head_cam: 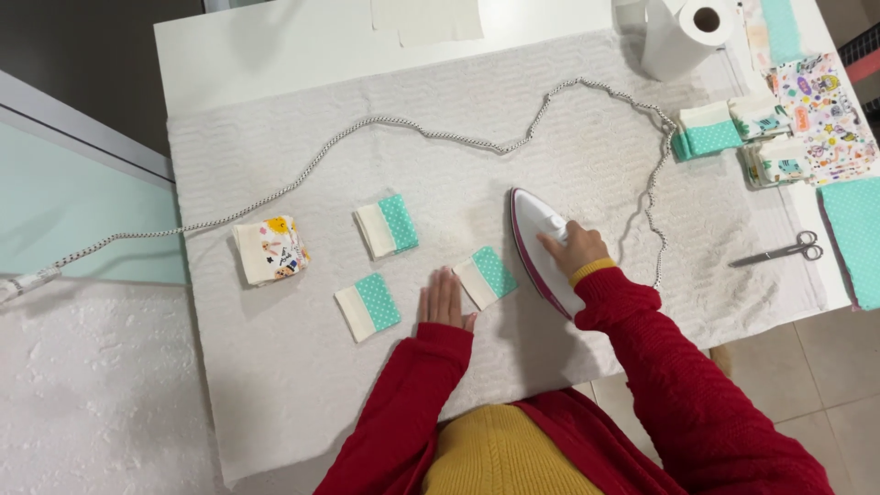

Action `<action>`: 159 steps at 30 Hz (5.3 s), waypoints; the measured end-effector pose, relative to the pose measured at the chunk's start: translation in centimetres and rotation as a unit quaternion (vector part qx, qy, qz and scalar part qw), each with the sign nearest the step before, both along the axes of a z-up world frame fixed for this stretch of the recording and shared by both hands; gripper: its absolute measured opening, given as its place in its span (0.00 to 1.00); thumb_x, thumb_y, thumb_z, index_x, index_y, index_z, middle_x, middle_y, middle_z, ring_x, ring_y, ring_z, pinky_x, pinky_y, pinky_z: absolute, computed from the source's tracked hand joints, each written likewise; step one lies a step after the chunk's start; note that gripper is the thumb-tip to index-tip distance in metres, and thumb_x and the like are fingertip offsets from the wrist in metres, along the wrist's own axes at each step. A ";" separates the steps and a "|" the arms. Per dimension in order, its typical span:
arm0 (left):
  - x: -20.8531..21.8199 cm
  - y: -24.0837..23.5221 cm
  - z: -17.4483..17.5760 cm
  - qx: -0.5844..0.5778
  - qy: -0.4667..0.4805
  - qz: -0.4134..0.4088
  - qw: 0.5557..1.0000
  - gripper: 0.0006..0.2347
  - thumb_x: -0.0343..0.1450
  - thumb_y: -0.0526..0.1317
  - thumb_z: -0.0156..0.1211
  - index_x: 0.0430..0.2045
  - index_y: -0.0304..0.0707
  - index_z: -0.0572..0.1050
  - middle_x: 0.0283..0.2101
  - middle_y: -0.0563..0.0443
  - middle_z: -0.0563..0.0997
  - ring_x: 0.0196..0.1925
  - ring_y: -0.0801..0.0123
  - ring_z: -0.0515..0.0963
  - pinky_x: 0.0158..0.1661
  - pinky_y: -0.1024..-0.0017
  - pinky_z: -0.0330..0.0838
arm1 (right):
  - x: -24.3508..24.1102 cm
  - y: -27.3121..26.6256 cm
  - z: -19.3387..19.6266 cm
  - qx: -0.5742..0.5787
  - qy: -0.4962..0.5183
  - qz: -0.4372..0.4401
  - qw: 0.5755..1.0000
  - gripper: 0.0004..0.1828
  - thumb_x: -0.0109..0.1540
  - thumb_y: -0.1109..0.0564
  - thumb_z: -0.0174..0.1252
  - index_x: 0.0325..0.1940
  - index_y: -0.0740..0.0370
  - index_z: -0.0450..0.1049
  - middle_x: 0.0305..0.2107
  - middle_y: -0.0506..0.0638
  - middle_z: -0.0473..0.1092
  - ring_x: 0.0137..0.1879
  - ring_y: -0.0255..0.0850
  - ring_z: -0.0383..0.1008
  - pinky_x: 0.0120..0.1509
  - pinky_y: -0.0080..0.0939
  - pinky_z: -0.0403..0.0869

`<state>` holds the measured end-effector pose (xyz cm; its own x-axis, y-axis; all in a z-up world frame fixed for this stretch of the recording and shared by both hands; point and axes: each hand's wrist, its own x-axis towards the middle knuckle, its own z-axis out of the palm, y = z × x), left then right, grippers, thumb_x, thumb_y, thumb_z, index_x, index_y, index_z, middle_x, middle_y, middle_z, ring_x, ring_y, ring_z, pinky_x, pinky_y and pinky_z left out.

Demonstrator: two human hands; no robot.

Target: The person irons several small, folded pieces of patterned fabric on a white towel laid over a table. They use a white electric iron to press each piece, moving them around the workspace as they work.

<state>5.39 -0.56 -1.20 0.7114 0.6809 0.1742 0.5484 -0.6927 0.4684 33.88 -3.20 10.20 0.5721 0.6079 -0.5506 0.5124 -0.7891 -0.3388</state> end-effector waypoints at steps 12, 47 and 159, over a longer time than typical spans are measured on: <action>-2.0 -2.1 -0.4 0.068 0.024 0.051 0.996 0.34 0.67 0.40 0.56 0.66 0.16 0.54 0.73 0.24 0.50 0.77 0.39 0.49 0.73 0.49 0.42 | -9.2 4.0 -1.4 -0.001 -0.019 0.143 0.990 0.35 0.65 0.33 0.53 0.54 0.70 0.70 0.30 0.63 0.77 0.32 0.50 0.81 0.30 0.48 0.82; 3.6 4.4 -1.9 -0.032 -0.021 0.089 0.995 0.29 0.64 0.42 0.70 0.61 0.42 0.69 0.58 0.49 0.74 0.60 0.55 0.70 0.58 0.53 0.64 | -5.3 1.0 -1.8 0.011 -0.042 0.051 0.998 0.35 0.64 0.33 0.55 0.50 0.72 0.72 0.27 0.64 0.76 0.29 0.52 0.81 0.28 0.51 0.81; 1.9 0.9 -4.1 0.096 -0.168 0.112 0.975 0.18 0.67 0.27 0.59 0.50 0.41 0.68 0.64 0.42 0.71 0.64 0.49 0.74 0.61 0.52 0.67 | -7.7 5.4 -0.9 0.041 -0.024 0.114 0.992 0.32 0.64 0.36 0.58 0.45 0.74 0.71 0.24 0.67 0.75 0.27 0.54 0.80 0.26 0.50 0.80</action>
